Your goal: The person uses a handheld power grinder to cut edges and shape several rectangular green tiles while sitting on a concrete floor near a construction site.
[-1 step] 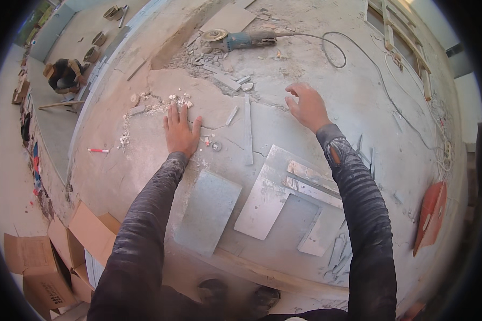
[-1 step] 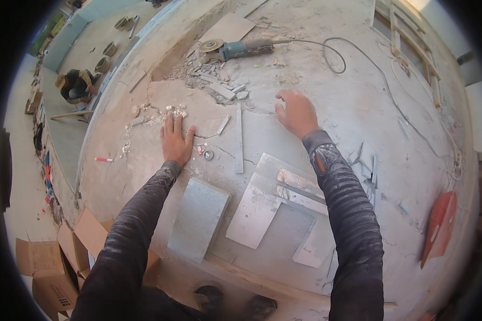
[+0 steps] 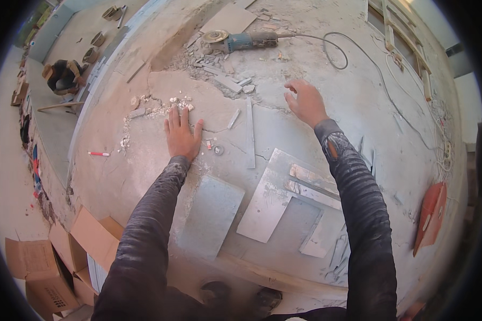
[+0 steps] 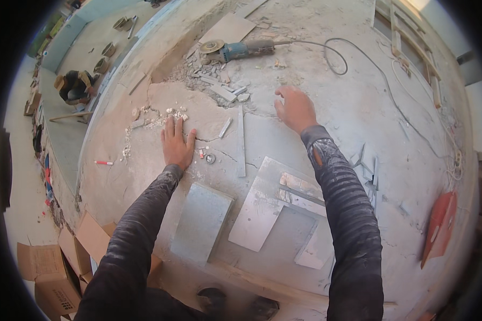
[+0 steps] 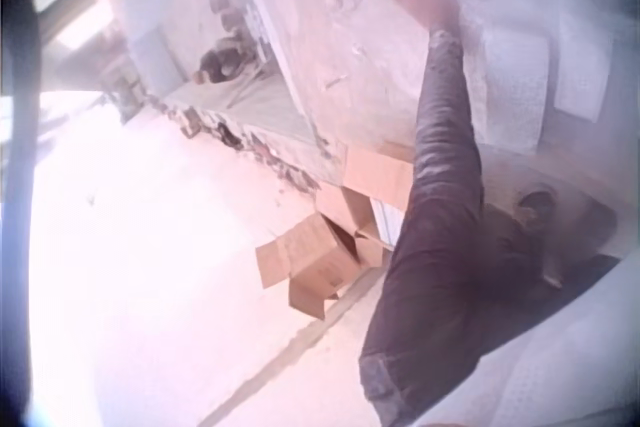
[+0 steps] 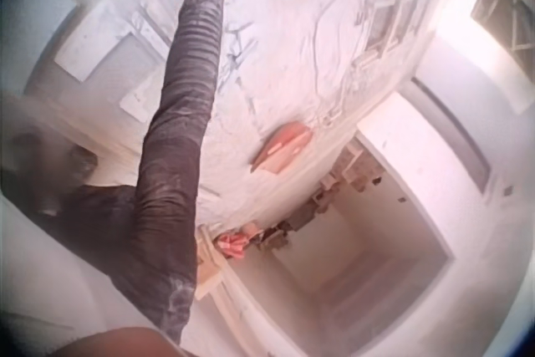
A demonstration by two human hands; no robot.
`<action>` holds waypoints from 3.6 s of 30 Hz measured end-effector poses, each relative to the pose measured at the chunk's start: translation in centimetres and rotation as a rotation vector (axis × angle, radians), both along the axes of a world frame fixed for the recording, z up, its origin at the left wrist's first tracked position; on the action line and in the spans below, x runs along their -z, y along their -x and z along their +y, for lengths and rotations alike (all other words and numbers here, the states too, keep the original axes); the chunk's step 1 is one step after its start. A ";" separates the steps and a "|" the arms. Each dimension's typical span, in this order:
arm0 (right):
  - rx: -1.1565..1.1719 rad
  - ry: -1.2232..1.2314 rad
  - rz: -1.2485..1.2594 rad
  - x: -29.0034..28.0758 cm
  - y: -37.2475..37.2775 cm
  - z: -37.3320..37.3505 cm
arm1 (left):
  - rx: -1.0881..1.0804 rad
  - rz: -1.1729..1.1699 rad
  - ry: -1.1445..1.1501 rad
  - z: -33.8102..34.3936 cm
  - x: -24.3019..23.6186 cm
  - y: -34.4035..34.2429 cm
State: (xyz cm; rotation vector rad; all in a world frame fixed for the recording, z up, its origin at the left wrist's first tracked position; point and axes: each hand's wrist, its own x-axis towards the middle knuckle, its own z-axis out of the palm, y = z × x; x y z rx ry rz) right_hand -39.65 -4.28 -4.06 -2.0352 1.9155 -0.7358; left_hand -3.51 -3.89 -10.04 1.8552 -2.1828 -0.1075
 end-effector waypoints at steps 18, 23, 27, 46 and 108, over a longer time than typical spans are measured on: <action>0.173 -0.156 0.510 5.1 -6.6 -23.4 | -0.019 0.101 -0.127 -0.6 -1.8 0.0; 0.155 -0.254 0.599 3.5 -7.2 -24.9 | -0.041 0.132 -0.171 -0.6 -1.8 -0.2; 0.112 -0.328 0.564 3.7 -5.4 -24.3 | -0.028 0.149 -0.187 -0.8 -2.0 -0.1; 0.361 -0.408 -0.127 -14.3 -2.3 7.9 | -0.040 0.170 -0.063 0.5 -1.3 -1.1; 1.461 0.078 -0.725 -2.1 -8.5 78.7 | 1.313 0.822 -0.698 50.8 -15.8 36.3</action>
